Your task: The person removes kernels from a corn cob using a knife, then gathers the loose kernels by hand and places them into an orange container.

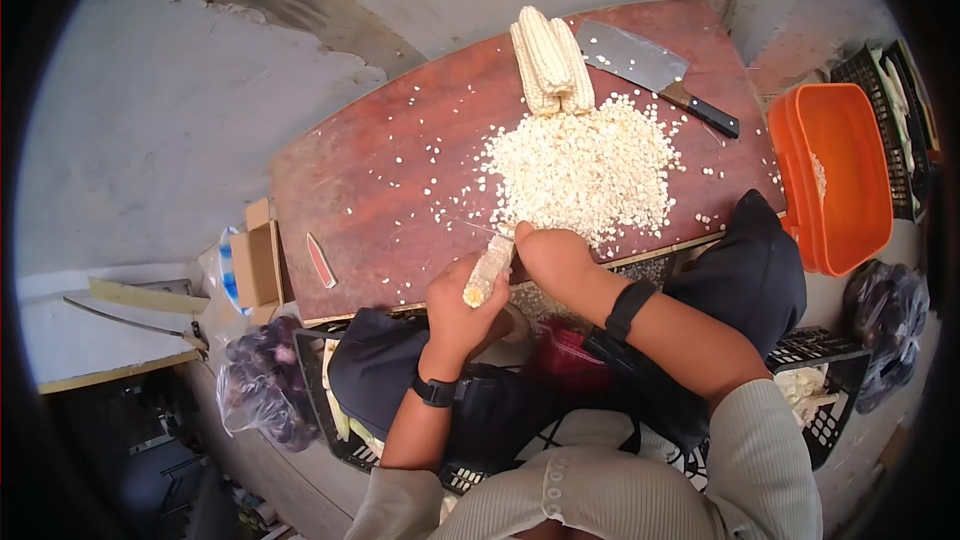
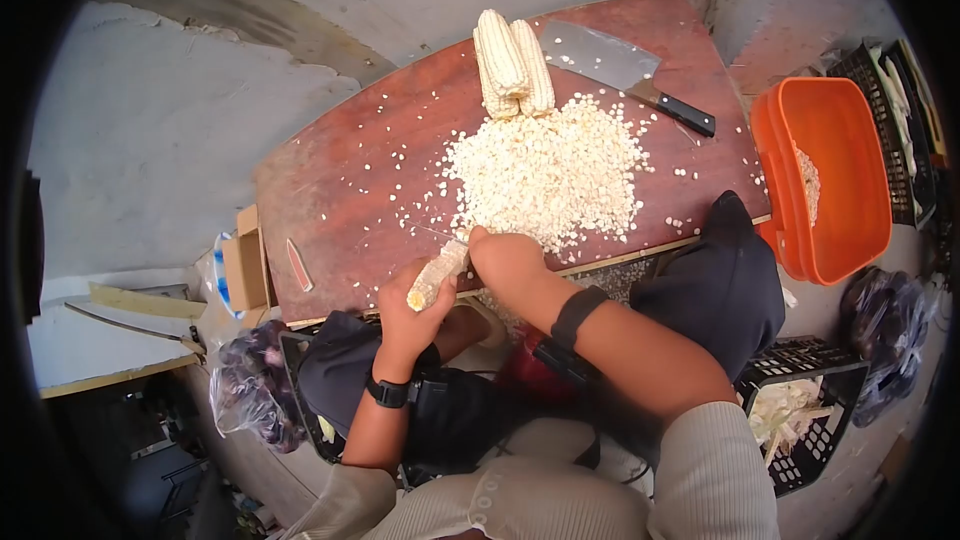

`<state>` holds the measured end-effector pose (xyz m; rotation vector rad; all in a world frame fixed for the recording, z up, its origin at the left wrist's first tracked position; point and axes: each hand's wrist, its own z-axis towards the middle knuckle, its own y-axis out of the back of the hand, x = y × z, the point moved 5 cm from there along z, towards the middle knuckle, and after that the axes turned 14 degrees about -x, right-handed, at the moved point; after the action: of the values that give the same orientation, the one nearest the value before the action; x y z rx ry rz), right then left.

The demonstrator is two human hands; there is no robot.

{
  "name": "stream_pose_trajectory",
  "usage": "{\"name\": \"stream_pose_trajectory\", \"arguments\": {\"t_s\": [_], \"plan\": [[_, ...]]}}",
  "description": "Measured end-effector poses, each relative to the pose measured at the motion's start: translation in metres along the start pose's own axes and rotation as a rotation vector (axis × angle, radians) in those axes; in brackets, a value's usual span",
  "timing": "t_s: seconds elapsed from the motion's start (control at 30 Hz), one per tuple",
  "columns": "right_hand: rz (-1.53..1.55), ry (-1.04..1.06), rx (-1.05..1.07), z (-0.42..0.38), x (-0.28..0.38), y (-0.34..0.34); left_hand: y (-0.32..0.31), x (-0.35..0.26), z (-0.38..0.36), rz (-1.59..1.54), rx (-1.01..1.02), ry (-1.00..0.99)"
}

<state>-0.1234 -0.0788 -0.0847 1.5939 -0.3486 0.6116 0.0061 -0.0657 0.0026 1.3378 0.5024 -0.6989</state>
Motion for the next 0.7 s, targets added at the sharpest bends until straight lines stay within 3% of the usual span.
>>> {"name": "stream_pose_trajectory", "arguments": {"t_s": [0.2, 0.3, 0.43, 0.53, 0.63, 0.7], "plan": [[0.332, -0.035, -0.082, -0.005, -0.016, -0.004, 0.006, 0.017, -0.012, -0.068, -0.019, 0.011], [0.396, -0.216, -0.112, -0.014, -0.031, 0.007, 0.007, 0.021, -0.02, -0.107, -0.03, 0.064], [0.148, -0.253, -0.097, -0.034, -0.028, 0.041, 0.009, 0.021, -0.02, -0.127, -0.036, 0.082], [0.076, -0.033, -0.243, -0.05, -0.016, 0.039, 0.009, 0.02, -0.019, -0.105, -0.05, 0.063], [-0.063, 0.049, -0.212, -0.06, -0.01, 0.026, 0.008, 0.016, -0.017, -0.103, -0.062, 0.084], [-0.07, -0.011, -0.151, -0.06, -0.014, 0.021, 0.008, 0.018, -0.015, -0.105, -0.069, 0.095]]}}
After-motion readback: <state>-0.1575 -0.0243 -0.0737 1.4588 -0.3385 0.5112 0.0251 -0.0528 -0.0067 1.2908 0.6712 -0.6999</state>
